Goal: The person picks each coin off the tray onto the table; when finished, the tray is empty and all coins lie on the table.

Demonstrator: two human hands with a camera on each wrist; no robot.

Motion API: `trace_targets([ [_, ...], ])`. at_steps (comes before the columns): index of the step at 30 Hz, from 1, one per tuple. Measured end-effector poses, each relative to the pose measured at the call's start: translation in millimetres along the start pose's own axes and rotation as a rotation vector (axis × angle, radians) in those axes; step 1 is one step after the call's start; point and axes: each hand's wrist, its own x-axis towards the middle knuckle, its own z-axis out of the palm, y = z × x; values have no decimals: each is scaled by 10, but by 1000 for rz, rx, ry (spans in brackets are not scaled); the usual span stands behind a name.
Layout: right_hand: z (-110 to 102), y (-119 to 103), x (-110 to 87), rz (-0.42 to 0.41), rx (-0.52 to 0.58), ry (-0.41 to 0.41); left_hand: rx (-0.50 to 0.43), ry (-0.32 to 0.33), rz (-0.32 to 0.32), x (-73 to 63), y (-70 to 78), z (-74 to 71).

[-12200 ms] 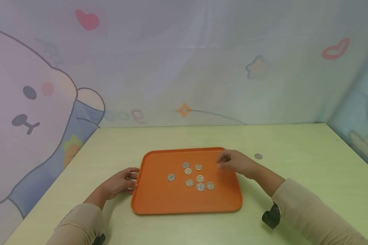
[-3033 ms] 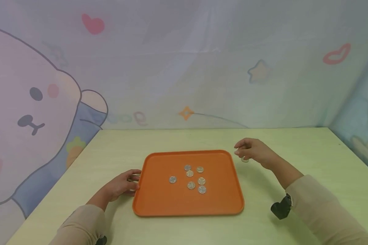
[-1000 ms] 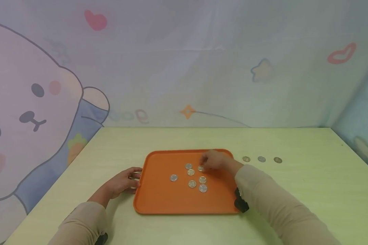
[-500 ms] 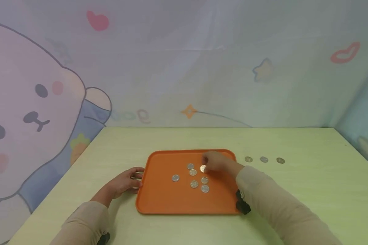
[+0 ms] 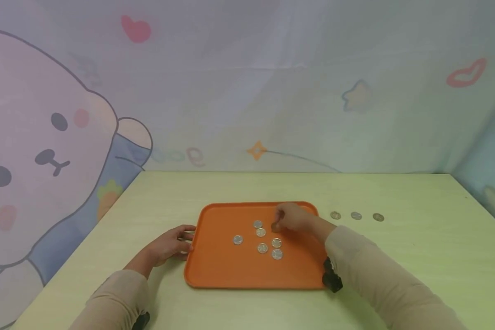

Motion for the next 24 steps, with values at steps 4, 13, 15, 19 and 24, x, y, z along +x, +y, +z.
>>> trace_targets([
  [4, -25, -30, -42, -13, 16, 21, -2, -4, 1, 12, -7, 1],
  [13, -111, -80, -172, -85, 142, 8, -5, 4, -5, 25, -16, -11],
  [15, -137, -93, -203, -107, 165, 17, -6, 1, -3, 22, -12, -13],
  [19, -183, -116, -255, -122, 204, 47, -4, -6, 2, 18, -9, -18],
  [24, -235, -124, -318, -120, 231, 72, -12, 3, -7, 22, -18, -17],
])
